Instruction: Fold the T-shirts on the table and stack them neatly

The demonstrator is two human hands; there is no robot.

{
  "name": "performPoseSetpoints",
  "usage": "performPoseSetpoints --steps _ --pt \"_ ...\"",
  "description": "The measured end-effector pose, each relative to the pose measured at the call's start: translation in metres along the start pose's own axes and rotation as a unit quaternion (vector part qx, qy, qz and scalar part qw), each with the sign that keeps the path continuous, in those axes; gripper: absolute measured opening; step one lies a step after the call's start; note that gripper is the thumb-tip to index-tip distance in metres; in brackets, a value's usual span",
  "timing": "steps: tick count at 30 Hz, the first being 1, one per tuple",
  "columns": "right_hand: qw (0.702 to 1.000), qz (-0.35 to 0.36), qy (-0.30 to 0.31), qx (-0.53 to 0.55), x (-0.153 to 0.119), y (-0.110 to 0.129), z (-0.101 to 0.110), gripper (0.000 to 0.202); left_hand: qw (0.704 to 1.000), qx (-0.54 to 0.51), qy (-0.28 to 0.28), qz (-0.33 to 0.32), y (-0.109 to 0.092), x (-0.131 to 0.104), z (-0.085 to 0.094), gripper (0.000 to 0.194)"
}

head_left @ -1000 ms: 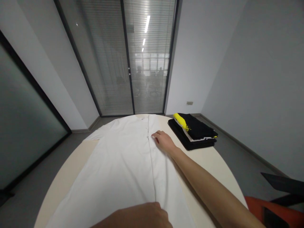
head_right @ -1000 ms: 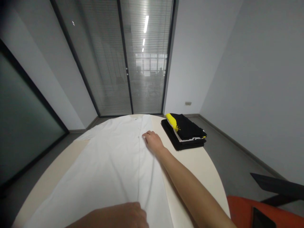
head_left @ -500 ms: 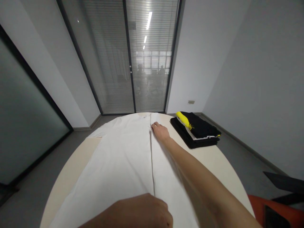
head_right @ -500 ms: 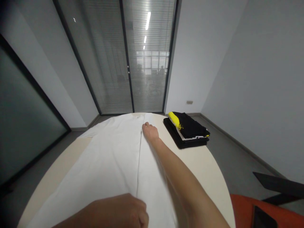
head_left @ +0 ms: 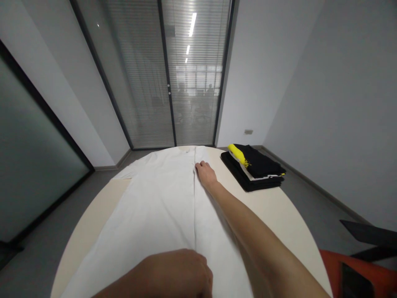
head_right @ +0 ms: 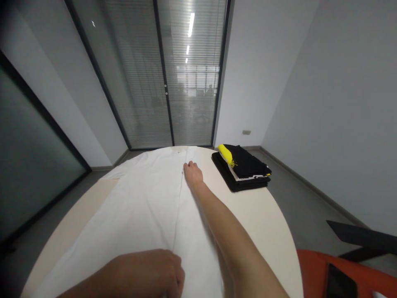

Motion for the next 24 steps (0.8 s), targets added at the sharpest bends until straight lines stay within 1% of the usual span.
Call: performPoseSetpoints --steps 3,9,11,12,13,14,16,17,18,19,21,24 --pt "1.000 0.013 0.014 0.006 -0.003 0.000 -0.006 0.034 1.000 0.004 0.010 0.008 -0.002 -0.001 -0.001 0.019" --pt "0.996 0.045 -0.020 0.080 -0.015 -0.008 -0.013 0.042 0.998 -0.015 0.035 0.055 0.002 -0.002 -0.010 0.015" --pt "0.995 0.048 -0.026 0.084 -0.021 -0.007 -0.014 0.042 0.999 -0.013 0.023 0.040 0.003 0.001 -0.008 0.012" --pt "0.996 0.041 -0.028 0.078 -0.024 -0.006 -0.014 0.043 1.000 -0.007 -0.001 0.026 0.003 0.003 -0.005 0.009" --pt "0.997 0.028 -0.030 0.069 -0.027 -0.005 -0.015 0.044 0.999 0.004 -0.036 0.013 0.003 0.006 -0.003 0.007" --pt "0.998 0.015 -0.028 0.062 -0.030 -0.004 -0.016 0.046 0.997 0.019 -0.078 0.004 0.004 0.008 0.000 0.011" --pt "0.998 -0.001 -0.019 0.057 -0.034 -0.003 -0.018 0.049 0.988 0.051 -0.148 0.002 0.008 0.012 0.002 0.040" --pt "0.998 -0.002 -0.011 0.060 -0.035 -0.003 -0.020 0.050 0.985 0.062 -0.163 0.007 0.011 0.014 0.001 0.054" --pt "0.998 0.002 -0.002 0.064 -0.036 -0.004 -0.021 0.051 0.984 0.068 -0.164 0.011 0.013 0.015 -0.001 0.065" --pt "0.998 0.009 0.005 0.067 -0.036 -0.005 -0.022 0.050 0.986 0.069 -0.154 0.016 0.015 0.016 -0.004 0.070" --pt "0.997 0.019 0.015 0.072 -0.036 -0.007 -0.023 0.050 0.988 0.066 -0.132 0.032 0.017 0.018 -0.007 0.071" --pt "0.996 0.025 0.030 0.080 -0.035 -0.011 -0.022 0.052 0.990 0.063 -0.113 0.055 0.014 0.020 -0.006 0.068"
Point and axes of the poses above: each hand's wrist, its own x-axis towards the middle knuckle, its own z-axis out of the back of the hand, y = z × x, the point moved 2 cm from there along x, towards the middle knuckle, and after that the axes turned 4 degrees about -x, right-handed, at the moved point
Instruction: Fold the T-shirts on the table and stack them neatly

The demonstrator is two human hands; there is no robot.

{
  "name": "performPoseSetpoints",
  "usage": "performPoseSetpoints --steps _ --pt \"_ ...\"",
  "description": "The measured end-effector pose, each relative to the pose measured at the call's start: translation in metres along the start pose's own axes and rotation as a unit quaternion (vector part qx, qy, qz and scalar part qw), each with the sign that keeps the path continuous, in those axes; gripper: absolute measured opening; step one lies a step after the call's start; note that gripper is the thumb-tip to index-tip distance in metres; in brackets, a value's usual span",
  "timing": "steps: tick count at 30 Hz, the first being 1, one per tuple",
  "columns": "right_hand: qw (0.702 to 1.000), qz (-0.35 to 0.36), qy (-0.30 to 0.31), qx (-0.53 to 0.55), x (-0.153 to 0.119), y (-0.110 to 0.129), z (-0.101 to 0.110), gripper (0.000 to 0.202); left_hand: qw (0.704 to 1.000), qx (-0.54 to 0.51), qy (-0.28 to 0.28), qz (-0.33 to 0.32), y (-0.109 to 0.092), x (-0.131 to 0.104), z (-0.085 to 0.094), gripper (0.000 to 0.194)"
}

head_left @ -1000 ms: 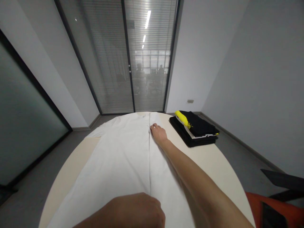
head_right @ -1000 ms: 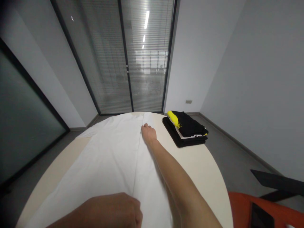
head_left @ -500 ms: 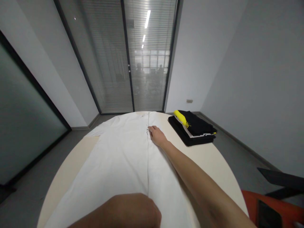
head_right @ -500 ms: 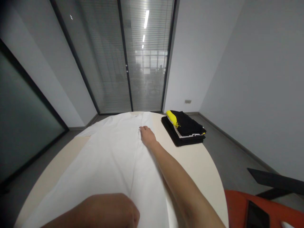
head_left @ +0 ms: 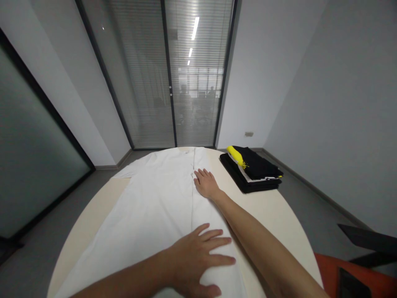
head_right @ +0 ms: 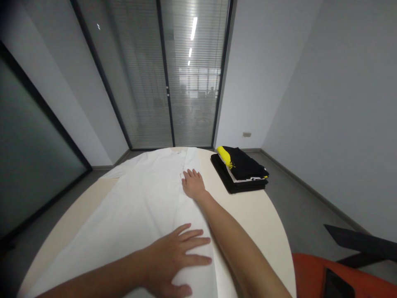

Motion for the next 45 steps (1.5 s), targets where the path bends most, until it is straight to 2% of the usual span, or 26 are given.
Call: performPoseSetpoints --steps 3,7,11,14,17,19,22,24,27,29,33,39,45 --pt "1.000 0.008 0.020 0.014 0.002 -0.005 0.002 0.054 1.000 0.004 0.000 0.009 -0.006 0.005 0.002 0.066" --pt "0.998 0.031 0.039 0.043 0.005 -0.013 0.002 0.056 0.999 0.012 -0.036 0.007 -0.007 0.013 -0.005 0.064" --pt "0.995 0.038 -0.014 0.095 0.005 -0.027 -0.001 0.049 0.998 -0.007 -0.050 -0.023 0.007 0.009 -0.004 0.050" --pt "0.988 0.073 -0.048 0.128 -0.001 -0.035 -0.003 0.044 0.997 -0.012 -0.065 0.041 0.026 -0.005 0.009 0.045" --pt "0.987 0.093 -0.063 0.113 -0.010 -0.038 0.001 0.041 0.990 0.018 -0.077 0.117 0.042 -0.020 0.023 0.057" --pt "0.992 0.052 -0.085 0.076 -0.015 -0.038 0.007 0.040 0.988 0.035 -0.072 0.135 0.046 -0.024 0.028 0.067" --pt "0.992 -0.074 -0.102 0.016 -0.021 -0.038 0.016 0.041 0.989 0.042 -0.060 0.132 0.045 -0.024 0.029 0.073" --pt "0.988 -0.130 -0.087 -0.007 -0.023 -0.037 0.020 0.041 0.990 0.041 -0.061 0.124 0.043 -0.022 0.028 0.069" --pt "0.987 -0.148 -0.070 -0.011 -0.023 -0.038 0.021 0.041 0.990 0.029 -0.086 0.108 0.043 -0.020 0.029 0.050" --pt "0.987 -0.146 -0.072 -0.004 -0.023 -0.038 0.020 0.041 0.988 0.017 -0.112 0.103 0.044 -0.022 0.032 0.043" --pt "0.988 -0.123 -0.087 0.012 -0.022 -0.039 0.019 0.039 0.984 -0.009 -0.139 0.110 0.051 -0.028 0.039 0.043" --pt "0.993 -0.065 -0.099 -0.001 -0.019 -0.031 0.020 0.035 0.977 -0.040 -0.172 0.118 0.062 -0.030 0.041 0.021" --pt "0.997 -0.008 -0.068 -0.046 -0.010 -0.013 0.023 0.035 0.976 -0.080 -0.177 0.097 0.073 -0.032 0.038 0.027"
Point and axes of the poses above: each hand's wrist, its own x-axis towards the middle knuckle, its own z-axis out of the back of the hand, y = z × x, the point moved 2 cm from there along x, towards the middle knuckle, and after that the axes turned 4 degrees about -x, right-handed, at the moved point
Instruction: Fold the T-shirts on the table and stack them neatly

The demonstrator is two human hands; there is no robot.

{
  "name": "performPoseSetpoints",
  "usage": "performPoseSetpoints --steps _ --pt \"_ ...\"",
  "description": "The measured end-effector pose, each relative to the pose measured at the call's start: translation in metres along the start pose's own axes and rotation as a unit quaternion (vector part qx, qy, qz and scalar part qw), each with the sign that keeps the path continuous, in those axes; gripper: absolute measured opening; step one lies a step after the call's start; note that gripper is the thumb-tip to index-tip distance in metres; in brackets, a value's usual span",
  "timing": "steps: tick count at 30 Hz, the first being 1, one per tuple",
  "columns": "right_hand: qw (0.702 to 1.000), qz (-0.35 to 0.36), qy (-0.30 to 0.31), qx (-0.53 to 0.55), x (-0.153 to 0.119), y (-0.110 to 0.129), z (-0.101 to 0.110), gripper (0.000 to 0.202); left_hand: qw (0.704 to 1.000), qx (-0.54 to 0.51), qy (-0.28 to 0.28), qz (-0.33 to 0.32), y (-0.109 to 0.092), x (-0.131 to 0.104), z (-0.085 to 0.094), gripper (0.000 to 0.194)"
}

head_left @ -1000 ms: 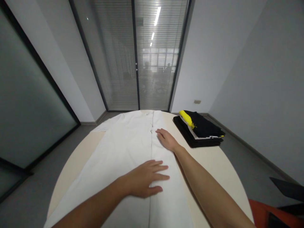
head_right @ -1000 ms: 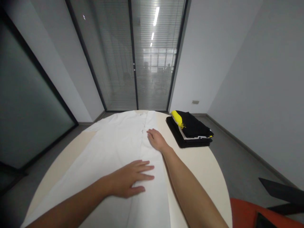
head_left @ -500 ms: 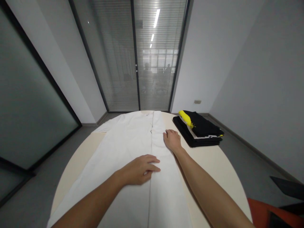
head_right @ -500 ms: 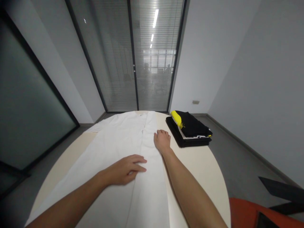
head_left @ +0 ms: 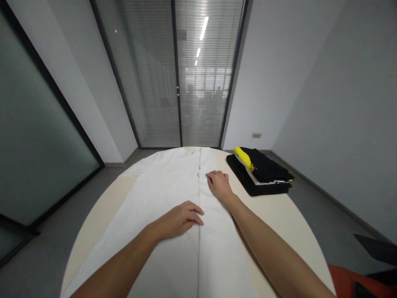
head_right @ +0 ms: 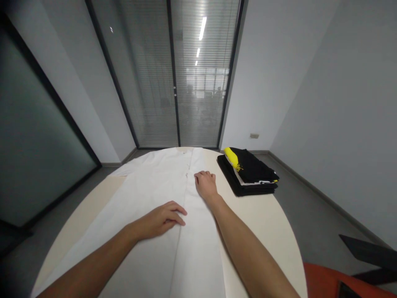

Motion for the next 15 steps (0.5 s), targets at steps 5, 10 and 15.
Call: performPoseSetpoints --steps 5,10,15 --pt "0.995 0.050 0.042 -0.075 0.021 0.013 0.002 0.039 1.000 0.020 -0.015 -0.004 0.007 0.001 -0.001 0.020" --pt "0.989 0.072 0.071 -0.109 0.042 0.022 0.000 0.039 0.999 0.051 -0.015 -0.008 0.006 0.005 -0.003 0.017" --pt "0.988 0.083 0.060 -0.115 0.050 0.028 0.000 0.031 0.996 0.086 -0.022 -0.022 0.002 0.008 -0.002 0.017"
Point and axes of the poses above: each hand's wrist, its own x-axis towards the middle knuckle, its own z-axis out of the back of the hand, y = z × x, the point moved 2 cm from there along x, towards the middle knuckle, and after that the axes turned 4 degrees about -x, right-handed, at the moved point
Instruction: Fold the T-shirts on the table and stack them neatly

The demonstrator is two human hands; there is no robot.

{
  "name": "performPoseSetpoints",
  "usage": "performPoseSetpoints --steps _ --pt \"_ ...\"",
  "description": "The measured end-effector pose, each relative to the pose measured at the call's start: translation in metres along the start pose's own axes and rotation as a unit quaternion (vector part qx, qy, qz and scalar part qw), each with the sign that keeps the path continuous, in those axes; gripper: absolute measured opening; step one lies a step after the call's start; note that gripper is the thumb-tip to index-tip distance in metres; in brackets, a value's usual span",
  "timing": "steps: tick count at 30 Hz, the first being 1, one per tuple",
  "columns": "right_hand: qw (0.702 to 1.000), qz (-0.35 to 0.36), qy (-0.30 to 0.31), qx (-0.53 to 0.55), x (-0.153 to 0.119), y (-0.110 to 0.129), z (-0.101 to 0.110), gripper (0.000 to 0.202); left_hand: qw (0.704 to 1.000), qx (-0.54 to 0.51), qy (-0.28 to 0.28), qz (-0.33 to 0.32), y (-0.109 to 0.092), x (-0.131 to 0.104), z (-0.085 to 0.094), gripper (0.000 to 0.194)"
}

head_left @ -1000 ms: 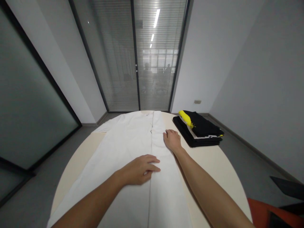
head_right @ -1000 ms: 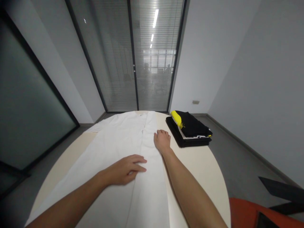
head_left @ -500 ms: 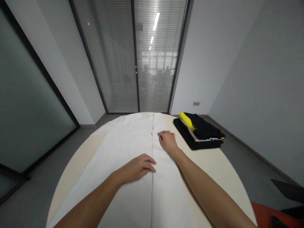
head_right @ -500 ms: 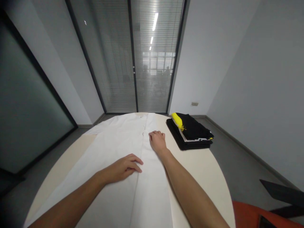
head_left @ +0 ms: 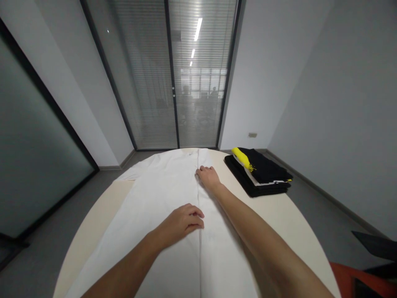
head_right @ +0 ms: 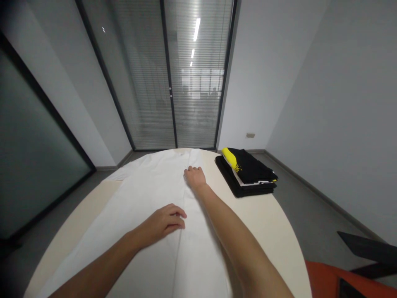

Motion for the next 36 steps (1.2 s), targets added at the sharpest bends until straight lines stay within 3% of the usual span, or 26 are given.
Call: performPoseSetpoints --steps 8,14,26,31,36 --pt "0.998 -0.020 -0.059 0.022 0.001 0.000 -0.001 0.033 0.999 0.022 -0.013 -0.045 -0.007 -0.001 0.004 0.018" --pt "0.998 0.000 -0.031 0.061 -0.005 0.000 -0.011 0.030 0.999 0.010 0.011 -0.042 -0.013 -0.001 0.006 0.016" --pt "0.996 -0.005 -0.051 0.076 -0.005 0.000 -0.015 0.029 0.999 0.008 0.028 -0.042 -0.016 -0.002 0.007 0.016" --pt "0.987 -0.070 -0.070 0.125 -0.011 -0.004 -0.017 0.032 1.000 0.017 0.022 -0.012 -0.013 -0.005 0.006 0.013" --pt "0.976 -0.096 -0.042 0.191 -0.010 -0.016 -0.023 0.033 0.997 0.054 0.042 0.033 -0.007 -0.010 0.003 0.050"
Point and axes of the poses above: each hand's wrist, its own x-axis towards the middle knuckle, its own z-axis out of the back of the hand, y = z × x, the point moved 2 cm from there along x, towards the middle knuckle, and after that the axes turned 4 degrees about -x, right-handed, at the moved point
